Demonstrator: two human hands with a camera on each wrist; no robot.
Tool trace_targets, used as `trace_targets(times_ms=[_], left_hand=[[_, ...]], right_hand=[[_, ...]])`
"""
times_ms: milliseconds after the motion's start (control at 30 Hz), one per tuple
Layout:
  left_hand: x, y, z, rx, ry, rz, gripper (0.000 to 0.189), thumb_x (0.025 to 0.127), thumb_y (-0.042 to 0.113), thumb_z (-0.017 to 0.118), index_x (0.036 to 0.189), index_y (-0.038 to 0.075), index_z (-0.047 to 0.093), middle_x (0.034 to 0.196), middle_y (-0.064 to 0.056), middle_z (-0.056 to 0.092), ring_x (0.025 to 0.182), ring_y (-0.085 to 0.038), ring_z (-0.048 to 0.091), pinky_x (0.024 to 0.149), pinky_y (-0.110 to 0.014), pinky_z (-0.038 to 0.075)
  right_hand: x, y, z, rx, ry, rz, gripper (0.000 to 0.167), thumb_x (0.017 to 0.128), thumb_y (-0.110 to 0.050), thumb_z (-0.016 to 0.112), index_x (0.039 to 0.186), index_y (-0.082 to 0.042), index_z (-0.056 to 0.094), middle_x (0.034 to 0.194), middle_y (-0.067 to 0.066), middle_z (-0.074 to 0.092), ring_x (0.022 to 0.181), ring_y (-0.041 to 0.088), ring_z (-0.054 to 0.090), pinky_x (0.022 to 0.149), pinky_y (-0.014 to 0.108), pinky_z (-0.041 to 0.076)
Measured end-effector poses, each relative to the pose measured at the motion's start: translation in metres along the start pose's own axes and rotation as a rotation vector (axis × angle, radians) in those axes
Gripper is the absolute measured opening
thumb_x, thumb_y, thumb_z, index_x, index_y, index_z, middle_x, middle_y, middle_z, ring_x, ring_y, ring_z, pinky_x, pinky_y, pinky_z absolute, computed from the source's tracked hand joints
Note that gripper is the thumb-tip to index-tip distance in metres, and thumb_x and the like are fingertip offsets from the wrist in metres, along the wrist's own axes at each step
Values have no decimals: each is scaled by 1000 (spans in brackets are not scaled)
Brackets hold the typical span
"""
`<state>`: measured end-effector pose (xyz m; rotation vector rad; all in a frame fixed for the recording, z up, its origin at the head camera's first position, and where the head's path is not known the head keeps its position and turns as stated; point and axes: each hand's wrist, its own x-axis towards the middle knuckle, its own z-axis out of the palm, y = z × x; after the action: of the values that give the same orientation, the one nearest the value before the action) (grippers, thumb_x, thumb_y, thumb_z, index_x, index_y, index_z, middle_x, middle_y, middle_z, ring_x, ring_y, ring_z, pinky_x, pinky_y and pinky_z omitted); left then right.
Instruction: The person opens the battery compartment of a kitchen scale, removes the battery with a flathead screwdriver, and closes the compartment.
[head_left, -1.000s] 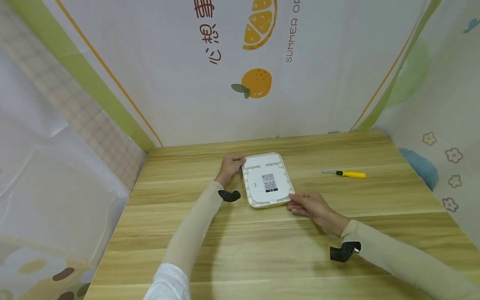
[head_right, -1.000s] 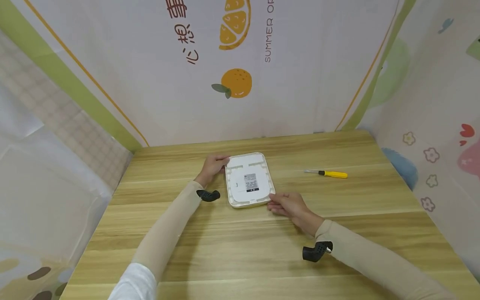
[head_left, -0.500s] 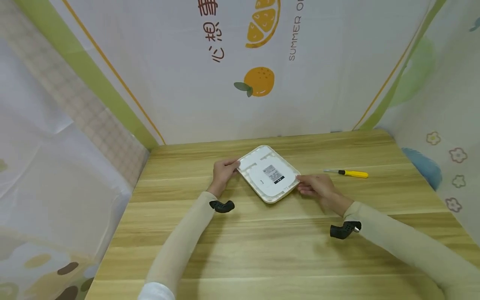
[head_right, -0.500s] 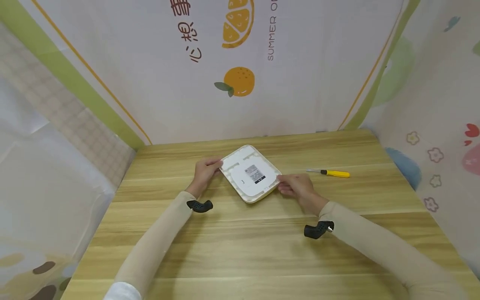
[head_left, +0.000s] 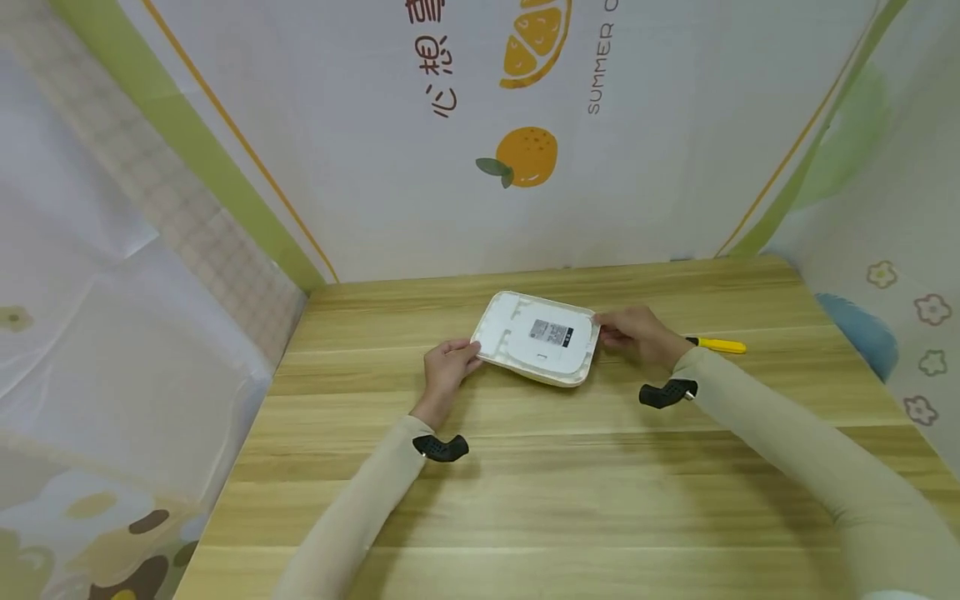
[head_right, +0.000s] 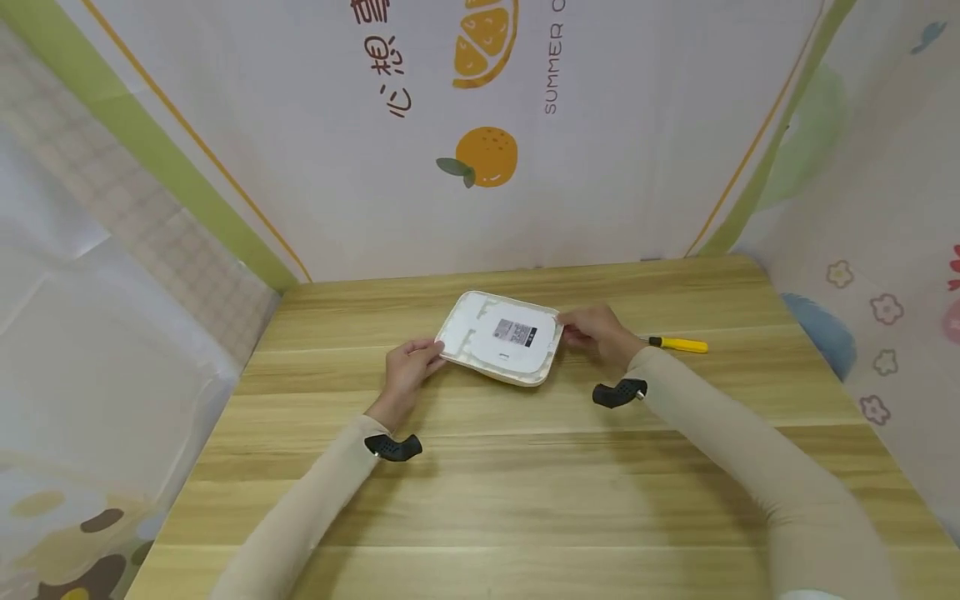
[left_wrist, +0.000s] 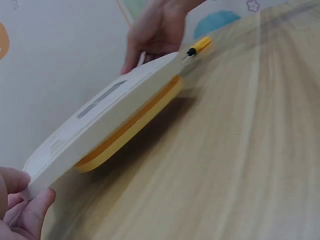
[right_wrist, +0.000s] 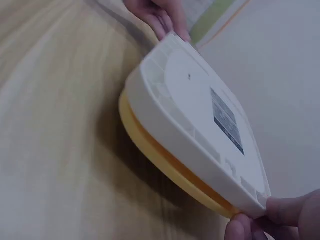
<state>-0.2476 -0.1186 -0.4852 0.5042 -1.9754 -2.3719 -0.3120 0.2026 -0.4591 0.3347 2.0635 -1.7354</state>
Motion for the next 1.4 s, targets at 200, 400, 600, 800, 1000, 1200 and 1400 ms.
trace_targets(times_ms=[200,400,600,800,1000,1200,1400], left_hand=[[-14,-9,3,-32,-19,-12,20,91,-6,72,108,-12,62,95,-17,73,74,-15,71,77,-27,64],[-23,-19,6,-55,-70,-20,20,91,-10,70,107,-13,59,94,-17,73,74,-16,72,80,-30,64],[-23,-25,8,-65,-63,-12,21,91,-11,69,108,-15,59,98,-21,72,78,-18,73,82,-32,64],[-21,-26,8,-54,-61,22,27,90,-10,70,114,-15,57,98,-20,70,82,-19,73,83,-31,63],[-19,-26,6,-33,-79,43,29,92,-7,70,115,-15,55,99,-20,70,82,-18,72,82,-31,64],[-12,-21,-1,92,-59,87,26,98,11,70,111,-10,63,94,-20,73,71,-16,73,71,-28,65],[-1,-15,-2,132,-134,57,50,100,25,69,136,-7,56,119,-26,69,80,-18,74,74,-30,65]], right_hand=[[21,-11,1,-105,-2,-3,21,102,-17,64,112,1,64,71,-4,61,64,6,58,62,17,55],[34,-14,3,-101,-1,-6,24,104,-13,61,119,5,61,74,-4,59,68,7,55,63,16,52],[38,-13,4,-121,5,5,36,104,-16,60,134,6,58,76,-5,59,68,5,54,63,15,53],[38,-12,3,-150,13,8,43,106,-18,58,141,5,54,76,-6,60,67,4,56,64,16,56],[38,-9,2,-280,26,-42,43,107,-27,57,138,3,59,91,3,65,80,13,61,73,23,58],[17,-13,10,-665,111,-377,46,107,-32,53,134,5,62,133,26,63,119,40,60,100,53,53],[-9,-6,30,-767,163,-757,36,104,-22,63,127,4,68,131,24,66,70,37,60,83,51,56]])
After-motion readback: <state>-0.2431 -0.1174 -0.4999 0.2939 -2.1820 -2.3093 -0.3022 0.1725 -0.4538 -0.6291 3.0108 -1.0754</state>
